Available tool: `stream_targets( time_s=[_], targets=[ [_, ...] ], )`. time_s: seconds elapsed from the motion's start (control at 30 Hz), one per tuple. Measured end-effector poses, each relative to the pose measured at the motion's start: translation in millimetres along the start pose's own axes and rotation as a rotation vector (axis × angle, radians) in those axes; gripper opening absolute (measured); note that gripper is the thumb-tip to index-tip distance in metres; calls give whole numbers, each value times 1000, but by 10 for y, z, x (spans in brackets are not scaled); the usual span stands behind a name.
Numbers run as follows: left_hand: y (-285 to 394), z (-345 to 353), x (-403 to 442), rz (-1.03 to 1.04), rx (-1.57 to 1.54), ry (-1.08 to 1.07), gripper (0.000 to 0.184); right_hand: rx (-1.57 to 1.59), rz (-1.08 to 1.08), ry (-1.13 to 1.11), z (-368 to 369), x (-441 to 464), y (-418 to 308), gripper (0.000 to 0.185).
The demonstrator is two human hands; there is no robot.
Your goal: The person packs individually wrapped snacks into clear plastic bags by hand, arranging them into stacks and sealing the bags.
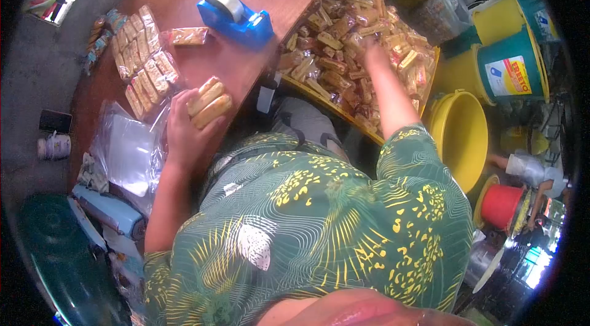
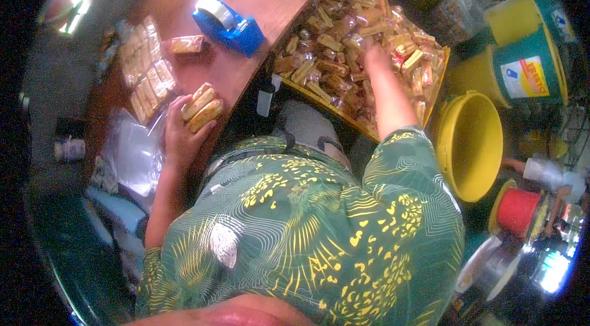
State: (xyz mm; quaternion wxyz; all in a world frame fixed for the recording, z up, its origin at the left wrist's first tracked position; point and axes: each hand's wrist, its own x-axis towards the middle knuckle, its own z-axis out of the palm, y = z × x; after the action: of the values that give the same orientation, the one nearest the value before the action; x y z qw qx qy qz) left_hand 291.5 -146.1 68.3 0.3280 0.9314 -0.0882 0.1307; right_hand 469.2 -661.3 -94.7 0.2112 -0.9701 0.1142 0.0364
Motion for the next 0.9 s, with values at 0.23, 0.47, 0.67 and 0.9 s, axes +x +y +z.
stream_targets(
  time_s=[0.23,0.47,0.67,0.9],
  targets=[
    [82,-45,-7,-28,9,-29,70,114,-30,-204,-185,-216,-604,47],
    [-16,-158,-151,17,-74,22,66,270,-7,-170,601,-279,-295,55],
    [-46,-133,-186,-28,-58,43,72,361,-26,-167,361,-372,-423,55],
    [-138,-14,-147,7,-87,71,70,196,-206,111,382,-505,-33,49]
  ],
)
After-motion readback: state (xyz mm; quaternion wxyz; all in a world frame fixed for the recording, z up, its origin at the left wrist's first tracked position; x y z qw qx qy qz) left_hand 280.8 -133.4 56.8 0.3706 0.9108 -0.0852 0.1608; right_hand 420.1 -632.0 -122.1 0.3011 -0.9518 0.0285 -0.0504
